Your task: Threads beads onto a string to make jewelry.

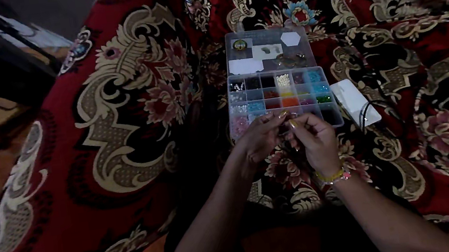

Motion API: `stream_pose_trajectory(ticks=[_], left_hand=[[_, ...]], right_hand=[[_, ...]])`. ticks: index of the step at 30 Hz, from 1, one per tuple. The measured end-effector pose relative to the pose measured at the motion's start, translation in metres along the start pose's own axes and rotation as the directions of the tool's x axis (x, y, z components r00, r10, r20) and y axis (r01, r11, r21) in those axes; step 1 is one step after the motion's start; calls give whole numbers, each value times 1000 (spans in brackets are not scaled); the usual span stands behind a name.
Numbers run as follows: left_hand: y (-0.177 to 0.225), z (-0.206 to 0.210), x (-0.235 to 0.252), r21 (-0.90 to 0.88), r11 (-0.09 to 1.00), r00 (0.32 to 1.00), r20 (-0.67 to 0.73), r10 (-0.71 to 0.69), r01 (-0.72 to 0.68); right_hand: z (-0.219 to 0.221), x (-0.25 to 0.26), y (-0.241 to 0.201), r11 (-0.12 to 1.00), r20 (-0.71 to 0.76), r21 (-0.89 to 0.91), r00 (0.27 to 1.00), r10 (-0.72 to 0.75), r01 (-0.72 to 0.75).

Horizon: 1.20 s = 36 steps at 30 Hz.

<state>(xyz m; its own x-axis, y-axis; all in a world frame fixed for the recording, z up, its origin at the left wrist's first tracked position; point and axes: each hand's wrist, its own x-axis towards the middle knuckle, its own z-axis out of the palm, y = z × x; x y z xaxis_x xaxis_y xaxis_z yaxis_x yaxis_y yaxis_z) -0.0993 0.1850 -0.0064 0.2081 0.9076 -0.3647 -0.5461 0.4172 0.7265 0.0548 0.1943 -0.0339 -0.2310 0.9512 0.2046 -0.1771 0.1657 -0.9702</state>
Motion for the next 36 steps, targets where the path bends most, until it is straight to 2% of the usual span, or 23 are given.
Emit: stream_pose_trajectory(ticks=[4, 10, 16, 24, 36], left_hand=[[-2, -6, 1, -29, 1000, 999, 41, 9, -8], [-1, -4, 0, -51, 998, 999, -28, 21, -22], [2, -5, 0, -35, 999, 1000, -14, 19, -20], [0, -6, 1, -35, 999, 999, -31, 25, -26], [-5, -9, 3, -18, 1000, 1000, 15, 18, -17]], right_hand=[[0, 0, 1, 1000, 10, -13, 1000, -17, 17], [-1, 1, 2, 1000, 11, -15, 1000, -28, 28], [-1, 0, 4, 999, 20, -2, 999, -48, 48], [-1, 0, 2, 1000, 21, 10, 1000, -21, 21], [-1, 0, 0, 1000, 29, -1, 1000, -3, 3]])
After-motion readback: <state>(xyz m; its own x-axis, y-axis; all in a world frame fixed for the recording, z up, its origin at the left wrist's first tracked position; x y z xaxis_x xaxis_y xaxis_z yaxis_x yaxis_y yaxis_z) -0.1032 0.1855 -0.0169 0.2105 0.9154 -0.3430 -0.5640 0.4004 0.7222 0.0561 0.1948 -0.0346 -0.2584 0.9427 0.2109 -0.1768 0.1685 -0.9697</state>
